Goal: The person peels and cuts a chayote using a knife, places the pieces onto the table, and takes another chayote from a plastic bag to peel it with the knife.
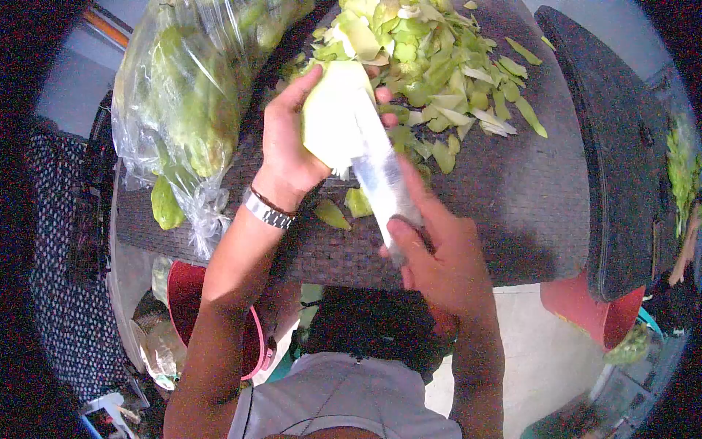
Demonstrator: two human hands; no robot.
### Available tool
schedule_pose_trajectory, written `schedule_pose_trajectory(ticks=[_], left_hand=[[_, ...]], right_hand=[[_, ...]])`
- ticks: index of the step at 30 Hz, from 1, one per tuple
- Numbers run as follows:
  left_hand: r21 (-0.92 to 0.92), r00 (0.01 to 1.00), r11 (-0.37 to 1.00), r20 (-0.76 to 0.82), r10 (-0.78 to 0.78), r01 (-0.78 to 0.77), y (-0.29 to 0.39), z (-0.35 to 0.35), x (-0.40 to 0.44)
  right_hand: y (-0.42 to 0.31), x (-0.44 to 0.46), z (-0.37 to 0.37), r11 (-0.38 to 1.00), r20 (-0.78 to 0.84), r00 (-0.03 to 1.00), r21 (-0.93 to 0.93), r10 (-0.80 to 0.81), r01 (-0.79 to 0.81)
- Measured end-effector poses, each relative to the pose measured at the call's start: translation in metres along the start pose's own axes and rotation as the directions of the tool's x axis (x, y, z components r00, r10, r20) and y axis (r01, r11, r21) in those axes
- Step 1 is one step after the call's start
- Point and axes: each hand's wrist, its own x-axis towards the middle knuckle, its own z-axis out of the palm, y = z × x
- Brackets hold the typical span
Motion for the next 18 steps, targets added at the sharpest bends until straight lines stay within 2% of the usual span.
schedule_pose_trajectory(ticks=[2,5,8,14,17,18], left_hand=[[-0.023,0.988,0.996,0.134,-0.079,0.083,-0.003,-0.001,-0.001],[-0.033,0.999,0.999,0.042,0.033,-0.031,-0.009,0.002,0.0],[0.174,0.962,0.949,-0.031,0.272,-0.263,-0.023,0.021,-0.004],[0.331,0.955,0.905,-0.034,0.296,-0.268,-0.022,0.017,-0.001],[0.388,0.991,0.915,-0.023,0.134,-0.114,-0.011,0.011,-0.001],[0.354,0.98,0.92,-0.044,0.196,-0.168,-0.014,0.013,-0.002]], right_hand=[[0.003,0.002,0.003,1.0,0.01,1.0,-0.004,-0.006,0.006],[0.008,0.006,0.008,0.999,-0.022,0.999,-0.003,-0.043,0.043],[0.012,0.01,0.01,0.997,-0.041,0.996,0.021,-0.08,0.081],[0.017,0.016,0.013,0.989,-0.033,0.989,-0.027,-0.147,0.146],[0.013,0.017,0.009,0.99,-0.016,0.99,-0.037,-0.139,0.138],[0.012,0.017,0.005,0.991,0.003,0.992,-0.041,-0.125,0.125]])
